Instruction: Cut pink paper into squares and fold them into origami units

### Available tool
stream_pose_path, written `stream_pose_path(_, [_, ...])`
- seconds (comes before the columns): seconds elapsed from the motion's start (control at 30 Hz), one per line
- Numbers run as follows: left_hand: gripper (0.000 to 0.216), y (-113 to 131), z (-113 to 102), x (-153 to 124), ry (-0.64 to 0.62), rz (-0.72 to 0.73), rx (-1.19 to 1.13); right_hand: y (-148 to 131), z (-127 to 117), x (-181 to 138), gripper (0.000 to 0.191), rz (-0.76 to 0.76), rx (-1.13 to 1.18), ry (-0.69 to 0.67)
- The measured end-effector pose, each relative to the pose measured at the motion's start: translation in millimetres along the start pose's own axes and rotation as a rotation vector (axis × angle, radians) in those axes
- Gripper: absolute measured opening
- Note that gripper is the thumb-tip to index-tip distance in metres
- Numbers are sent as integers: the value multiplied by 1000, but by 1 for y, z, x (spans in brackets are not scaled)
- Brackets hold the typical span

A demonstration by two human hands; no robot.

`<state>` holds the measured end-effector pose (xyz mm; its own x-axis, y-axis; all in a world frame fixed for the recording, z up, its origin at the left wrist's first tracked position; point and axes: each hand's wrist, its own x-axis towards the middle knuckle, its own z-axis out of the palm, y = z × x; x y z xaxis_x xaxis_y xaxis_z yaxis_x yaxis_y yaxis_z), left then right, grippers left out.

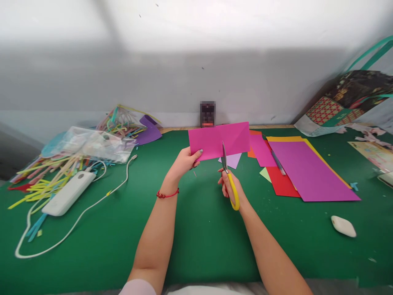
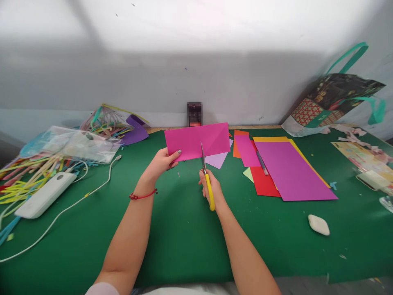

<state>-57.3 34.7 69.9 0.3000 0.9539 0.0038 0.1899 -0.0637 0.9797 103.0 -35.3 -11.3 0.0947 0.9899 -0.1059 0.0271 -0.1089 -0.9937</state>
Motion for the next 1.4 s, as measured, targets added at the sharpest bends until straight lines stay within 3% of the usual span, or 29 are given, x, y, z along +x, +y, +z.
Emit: stream_pose_path(1.4, [26, -8, -1, 4, -8, -8, -29, -9, -3, -6, 48, 0, -49, 5])
